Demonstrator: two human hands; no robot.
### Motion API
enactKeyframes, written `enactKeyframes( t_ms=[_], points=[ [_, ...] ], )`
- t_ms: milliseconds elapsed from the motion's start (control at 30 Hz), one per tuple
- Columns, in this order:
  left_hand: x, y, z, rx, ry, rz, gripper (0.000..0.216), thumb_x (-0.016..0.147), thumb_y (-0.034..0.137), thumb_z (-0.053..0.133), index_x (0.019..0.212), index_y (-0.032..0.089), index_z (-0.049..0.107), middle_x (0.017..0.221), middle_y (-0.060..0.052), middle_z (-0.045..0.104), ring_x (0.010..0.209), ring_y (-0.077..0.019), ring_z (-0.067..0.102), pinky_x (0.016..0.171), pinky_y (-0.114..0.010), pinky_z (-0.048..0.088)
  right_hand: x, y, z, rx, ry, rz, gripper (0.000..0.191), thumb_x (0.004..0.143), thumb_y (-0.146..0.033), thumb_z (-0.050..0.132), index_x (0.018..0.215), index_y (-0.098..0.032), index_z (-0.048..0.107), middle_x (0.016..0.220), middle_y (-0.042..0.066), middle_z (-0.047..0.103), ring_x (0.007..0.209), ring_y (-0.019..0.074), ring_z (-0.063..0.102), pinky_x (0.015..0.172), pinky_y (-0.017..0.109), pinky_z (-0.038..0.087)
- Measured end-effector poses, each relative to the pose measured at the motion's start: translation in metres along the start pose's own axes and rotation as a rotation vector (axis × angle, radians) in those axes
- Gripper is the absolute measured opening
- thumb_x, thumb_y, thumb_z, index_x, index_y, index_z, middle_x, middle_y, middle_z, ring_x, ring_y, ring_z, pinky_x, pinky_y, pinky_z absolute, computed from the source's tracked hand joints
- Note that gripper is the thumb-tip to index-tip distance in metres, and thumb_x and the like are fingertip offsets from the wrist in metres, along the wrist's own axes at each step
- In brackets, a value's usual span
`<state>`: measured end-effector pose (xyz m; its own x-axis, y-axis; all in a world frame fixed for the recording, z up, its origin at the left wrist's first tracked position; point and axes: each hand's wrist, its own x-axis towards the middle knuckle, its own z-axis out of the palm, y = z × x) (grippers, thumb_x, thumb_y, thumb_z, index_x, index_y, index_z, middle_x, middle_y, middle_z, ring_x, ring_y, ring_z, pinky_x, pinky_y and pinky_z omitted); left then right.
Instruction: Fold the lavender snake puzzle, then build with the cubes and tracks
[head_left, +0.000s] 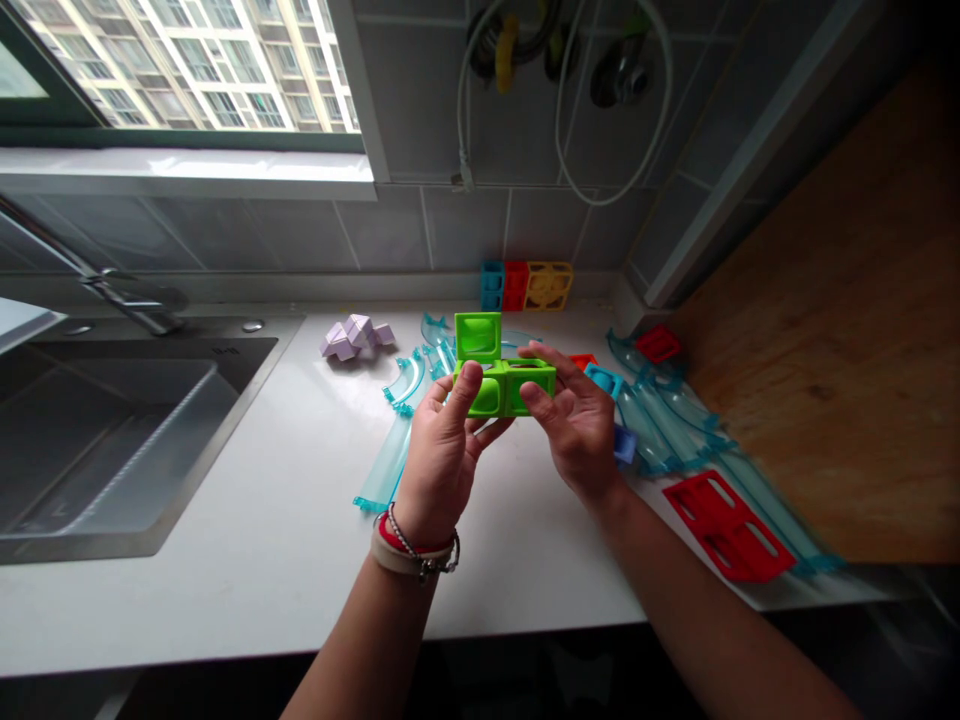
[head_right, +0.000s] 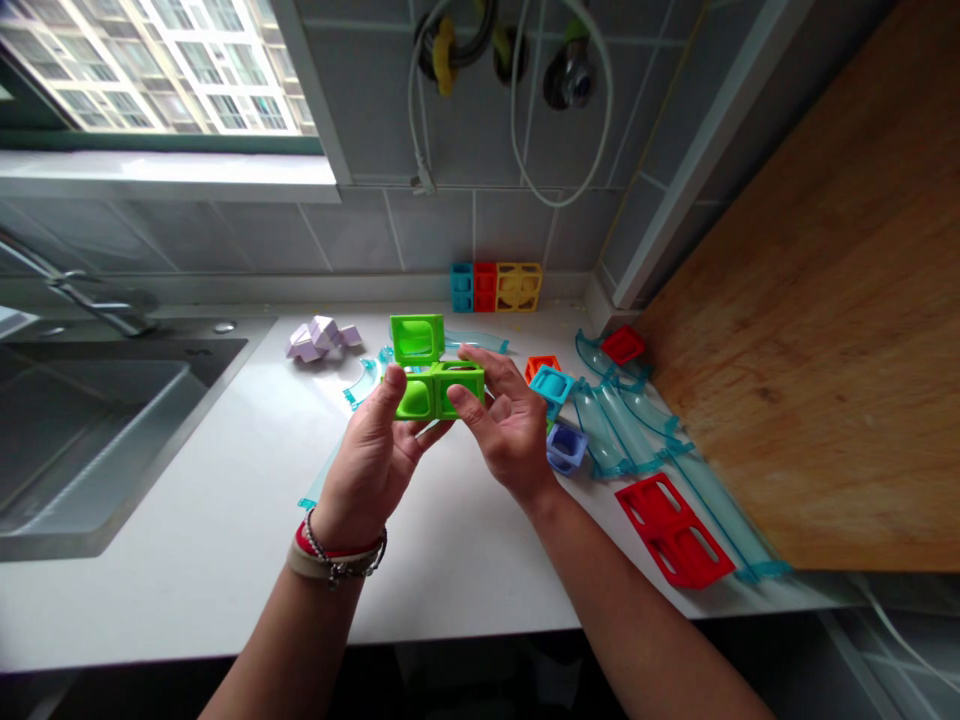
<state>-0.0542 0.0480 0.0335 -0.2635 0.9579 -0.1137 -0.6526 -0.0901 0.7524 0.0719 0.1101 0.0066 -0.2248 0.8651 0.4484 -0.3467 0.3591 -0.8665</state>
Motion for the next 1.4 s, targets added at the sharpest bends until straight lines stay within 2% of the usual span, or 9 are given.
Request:
enactKeyframes(
  t_ms=[133,300,567,667,800,867,1033,1267,1400],
  points=[
    [0.0,-0.001,-0.002,-0.005,0.005,0.022,0.047,0.086,0.05,0.079,0.119,0.019,0.067,0.118,-0.011,0.076,0.114,-0.03,0.072,0.096,-0.044,0.058,-0.001,0.003,-0.001,-0.028,-0.046,-0.055,0.044,0.087,-0.032,0.082,0.13,-0.033,0.07,0.135,0.005,0.067,0.122,0.0257,0.066,0.107,0.046,0.057],
    [0.0,0.001,-0.002,-0.009,-0.004,0.035,0.046,0.091,0.054,0.072,0.123,0.021,0.07,0.124,-0.01,0.075,0.109,-0.0271,0.074,0.091,-0.038,0.06,-0.004,0.006,0.001,-0.068,-0.125,-0.17,0.058,0.087,-0.028,0.082,0.141,-0.038,0.061,0.139,0.005,0.065,0.132,0.0278,0.061,0.115,0.05,0.052],
    [-0.004,0.008,0.001,0.0,-0.006,-0.063,0.051,0.092,0.056,0.069,0.132,0.024,0.069,0.129,-0.009,0.073,0.097,-0.0265,0.077,0.088,-0.042,0.062,-0.006,-0.002,-0.009,-0.517,-0.111,-0.483,0.073,0.089,-0.025,0.08,0.153,-0.042,0.048,0.147,0.003,0.063,0.131,0.031,0.062,0.114,0.054,0.051],
    [-0.005,0.007,0.001,-0.023,-0.03,-0.069,0.051,0.092,0.055,0.069,0.131,0.022,0.069,0.127,-0.01,0.074,0.097,-0.0264,0.077,0.087,-0.041,0.062,-0.006,-0.005,-0.011,-0.578,-0.126,-0.529,0.076,0.091,-0.026,0.078,0.156,-0.045,0.042,0.153,0.001,0.058,0.13,0.0311,0.063,0.111,0.055,0.053],
    [-0.004,0.005,0.003,-0.032,0.005,0.039,0.045,0.091,0.051,0.072,0.124,0.02,0.07,0.12,-0.01,0.075,0.104,-0.026,0.075,0.086,-0.035,0.061,-0.007,-0.005,-0.007,-0.525,-0.142,-0.434,0.077,0.087,-0.044,0.081,0.155,-0.042,0.044,0.164,0.004,0.043,0.141,0.0358,0.053,0.114,0.059,0.049],
    [-0.004,0.004,0.005,-0.004,0.051,0.094,0.042,0.089,0.047,0.077,0.12,0.02,0.069,0.116,-0.01,0.076,0.107,-0.0263,0.074,0.087,-0.035,0.061,-0.007,-0.003,-0.005,-0.449,-0.116,-0.332,0.073,0.086,-0.053,0.08,0.151,-0.038,0.051,0.159,0.008,0.047,0.141,0.0363,0.051,0.111,0.057,0.052],
    [-0.004,0.003,0.006,0.033,0.1,0.125,0.043,0.085,0.046,0.08,0.114,0.018,0.066,0.111,-0.01,0.075,0.105,-0.027,0.074,0.086,-0.038,0.06,-0.008,0.0,-0.001,-0.313,-0.091,-0.194,0.043,0.094,-0.038,0.074,0.135,-0.034,0.065,0.134,0.008,0.065,0.129,0.0291,0.061,0.11,0.051,0.054],
    [-0.004,0.004,0.003,0.022,0.086,0.119,0.043,0.086,0.049,0.079,0.115,0.02,0.064,0.11,-0.009,0.074,0.103,-0.0244,0.073,0.084,-0.036,0.059,-0.01,-0.001,0.002,-0.296,-0.118,-0.251,0.048,0.088,-0.031,0.081,0.134,-0.034,0.066,0.136,0.006,0.068,0.135,0.0307,0.058,0.117,0.055,0.048],
    [-0.004,0.004,0.005,0.06,0.068,0.114,0.045,0.084,0.046,0.081,0.116,0.021,0.061,0.116,-0.008,0.073,0.1,-0.0221,0.073,0.084,-0.034,0.059,-0.009,-0.001,0.004,-0.15,-0.089,-0.157,0.05,0.09,-0.047,0.077,0.136,-0.033,0.065,0.144,0.007,0.062,0.137,0.0317,0.056,0.119,0.055,0.043]
  ],
)
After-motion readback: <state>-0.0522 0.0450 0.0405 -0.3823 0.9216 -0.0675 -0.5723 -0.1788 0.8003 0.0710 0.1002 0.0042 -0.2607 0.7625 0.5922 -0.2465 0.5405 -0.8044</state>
